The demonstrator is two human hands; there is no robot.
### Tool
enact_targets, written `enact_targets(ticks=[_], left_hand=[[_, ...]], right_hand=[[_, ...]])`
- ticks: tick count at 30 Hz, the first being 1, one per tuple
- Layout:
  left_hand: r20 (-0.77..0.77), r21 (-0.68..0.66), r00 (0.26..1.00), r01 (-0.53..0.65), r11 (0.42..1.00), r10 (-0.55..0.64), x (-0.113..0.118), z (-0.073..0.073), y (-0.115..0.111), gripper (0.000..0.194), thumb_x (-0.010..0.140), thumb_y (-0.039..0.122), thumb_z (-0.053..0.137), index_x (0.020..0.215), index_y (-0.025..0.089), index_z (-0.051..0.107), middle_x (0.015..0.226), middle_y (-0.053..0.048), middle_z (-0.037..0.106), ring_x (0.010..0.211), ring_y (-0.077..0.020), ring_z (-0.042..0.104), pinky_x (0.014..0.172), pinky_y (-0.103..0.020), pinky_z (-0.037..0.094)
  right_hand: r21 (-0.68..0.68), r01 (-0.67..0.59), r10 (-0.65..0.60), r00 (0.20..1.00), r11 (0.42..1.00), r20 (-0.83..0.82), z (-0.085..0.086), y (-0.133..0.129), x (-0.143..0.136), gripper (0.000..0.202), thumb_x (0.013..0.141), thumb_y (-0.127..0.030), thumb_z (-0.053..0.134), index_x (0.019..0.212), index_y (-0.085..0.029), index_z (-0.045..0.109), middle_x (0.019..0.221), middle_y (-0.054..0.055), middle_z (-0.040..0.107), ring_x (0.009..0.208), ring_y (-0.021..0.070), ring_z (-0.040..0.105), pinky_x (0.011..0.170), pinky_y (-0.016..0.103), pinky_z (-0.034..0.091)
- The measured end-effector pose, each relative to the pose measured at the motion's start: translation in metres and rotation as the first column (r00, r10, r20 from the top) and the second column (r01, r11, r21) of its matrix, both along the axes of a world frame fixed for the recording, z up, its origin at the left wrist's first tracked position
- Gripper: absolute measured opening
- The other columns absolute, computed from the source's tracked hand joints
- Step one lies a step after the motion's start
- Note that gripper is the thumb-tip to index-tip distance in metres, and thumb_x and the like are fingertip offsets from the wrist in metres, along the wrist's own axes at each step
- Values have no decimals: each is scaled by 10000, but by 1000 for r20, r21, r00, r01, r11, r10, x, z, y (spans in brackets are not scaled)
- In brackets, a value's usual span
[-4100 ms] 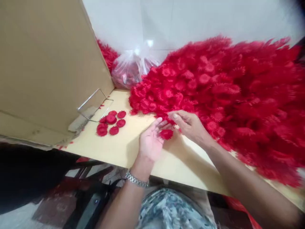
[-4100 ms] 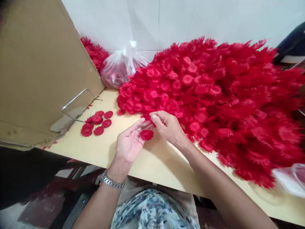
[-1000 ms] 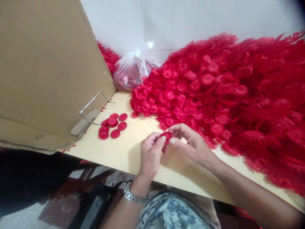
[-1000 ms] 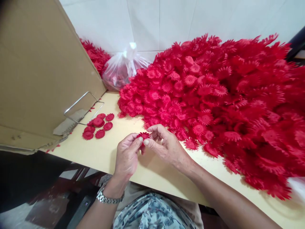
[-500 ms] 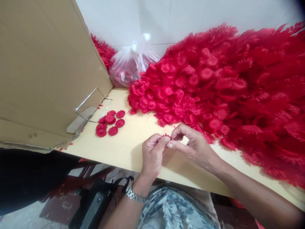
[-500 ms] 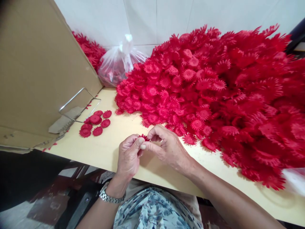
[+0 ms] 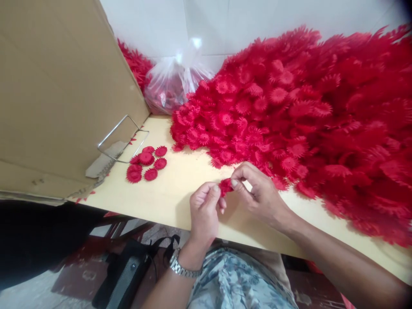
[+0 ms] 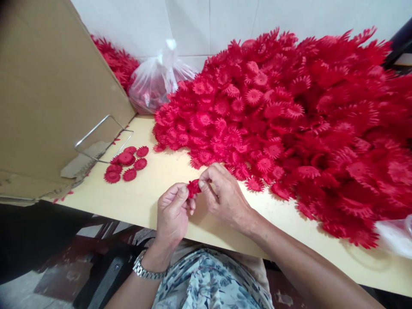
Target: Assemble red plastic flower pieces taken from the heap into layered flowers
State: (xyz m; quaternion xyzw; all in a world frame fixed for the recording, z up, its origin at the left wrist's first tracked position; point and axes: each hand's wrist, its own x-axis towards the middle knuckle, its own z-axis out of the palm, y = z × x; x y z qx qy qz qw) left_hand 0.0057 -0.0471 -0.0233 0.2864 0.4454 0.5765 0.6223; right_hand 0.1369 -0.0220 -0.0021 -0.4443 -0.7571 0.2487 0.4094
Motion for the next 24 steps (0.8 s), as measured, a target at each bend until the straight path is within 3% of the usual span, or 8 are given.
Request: enact_targets(ticks=[5,8,11,16,20,24], left_hand=[[8,39,997,82,996,-82,-2,0,-1,194,810,338,589,745,156,607,557,25,549,478,-70,466,471,-191,364],[-67,128,986,158,979,-150,-7,-1,-1,195,789,348,621,828,156,622,586,23,551,518,-79,485,505,-200,384],[-133,89,979,168,982,-156,-10,-4,0,172,790,328,619,785,157,605,574,32,530,473,-73,458,448,-194,351],[-268,51,958,120,992,-102,-7,-9,2,243,839,355,541,683,168,527,509,54,436,433,-61,377,405,-182,284],[-339,115,940,68,991,-26,-4,-7,6,259,848,351,525,663,173,489,571,47,422,484,-61,347,430,-181,282],[-341,161,939,23,987,34,-6,-2,5,252,845,336,526,654,175,488,571,42,427,499,-72,344,440,-193,281]], right_hand=[[-23,50,-50,999,998,6,-3,1,-3,106,862,-138,435,772,-190,454,715,21,492,660,147,469,596,284,393],[41,22,-25,998,999,64,-3,0,-3,108,856,-134,436,765,-192,436,712,25,484,662,153,461,594,286,385],[93,-14,4,994,996,111,-5,-1,-4,111,853,-127,417,763,-191,419,720,33,473,657,156,453,581,283,376],[56,59,-67,987,997,144,-6,6,-8,120,834,-134,394,733,-196,407,691,24,469,625,154,444,556,274,355],[-40,179,-177,983,983,51,-3,16,-15,136,824,-154,410,697,-203,403,639,-8,453,579,131,431,533,251,345],[-6,280,-280,960,960,-7,1,34,-9,139,820,-190,430,684,-210,409,623,-21,447,561,121,429,526,244,348]])
